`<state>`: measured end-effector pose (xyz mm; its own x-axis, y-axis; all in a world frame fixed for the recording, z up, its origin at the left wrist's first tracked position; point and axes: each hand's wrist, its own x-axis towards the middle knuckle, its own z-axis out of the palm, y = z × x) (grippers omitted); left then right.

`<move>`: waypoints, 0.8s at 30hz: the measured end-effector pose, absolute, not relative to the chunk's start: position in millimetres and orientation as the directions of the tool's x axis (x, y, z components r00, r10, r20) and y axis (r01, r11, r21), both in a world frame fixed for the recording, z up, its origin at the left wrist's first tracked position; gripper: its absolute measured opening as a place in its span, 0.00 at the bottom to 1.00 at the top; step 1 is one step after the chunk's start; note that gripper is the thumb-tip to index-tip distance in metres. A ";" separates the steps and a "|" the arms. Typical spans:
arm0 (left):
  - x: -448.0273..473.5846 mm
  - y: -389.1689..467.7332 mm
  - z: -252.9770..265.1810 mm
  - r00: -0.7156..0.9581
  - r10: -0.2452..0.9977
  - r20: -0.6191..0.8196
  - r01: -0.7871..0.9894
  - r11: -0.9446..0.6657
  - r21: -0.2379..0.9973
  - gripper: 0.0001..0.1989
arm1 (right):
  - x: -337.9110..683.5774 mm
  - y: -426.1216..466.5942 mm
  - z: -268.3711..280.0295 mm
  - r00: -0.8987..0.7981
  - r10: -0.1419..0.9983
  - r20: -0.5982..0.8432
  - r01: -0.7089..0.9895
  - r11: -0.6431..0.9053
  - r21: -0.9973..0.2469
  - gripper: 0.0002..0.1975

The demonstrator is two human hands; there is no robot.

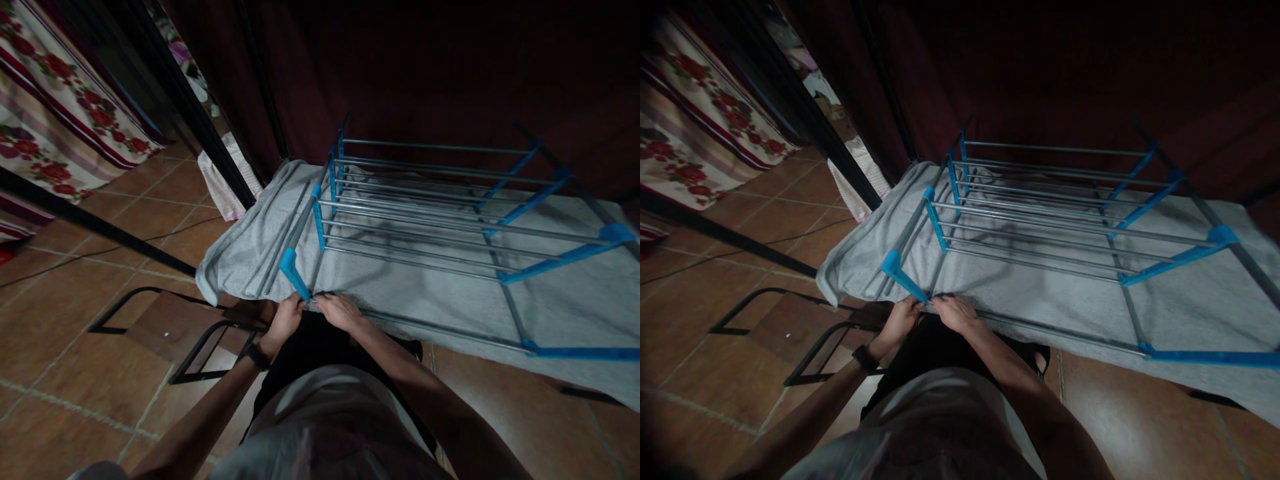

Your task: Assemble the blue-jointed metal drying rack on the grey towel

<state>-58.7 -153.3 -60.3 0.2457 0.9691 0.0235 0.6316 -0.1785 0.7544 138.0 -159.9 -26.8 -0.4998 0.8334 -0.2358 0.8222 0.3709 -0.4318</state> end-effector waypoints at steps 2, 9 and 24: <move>-58.7 -152.7 -61.0 0.239 0.971 0.022 0.623 -0.171 0.763 0.11 | 138.3 -159.8 -28.0 -0.504 0.835 -0.221 0.822 0.384 -0.422 0.20; -59.3 -154.2 -60.4 0.228 0.974 0.014 0.610 -0.154 0.777 0.10 | 138.3 -151.8 -32.7 -0.500 0.824 -0.268 0.809 0.334 -0.485 0.19; -48.2 -160.1 -52.5 0.176 0.983 -0.053 0.636 -0.072 0.769 0.09 | 141.8 -146.6 -40.1 -0.491 0.823 -0.285 0.769 0.255 -0.586 0.18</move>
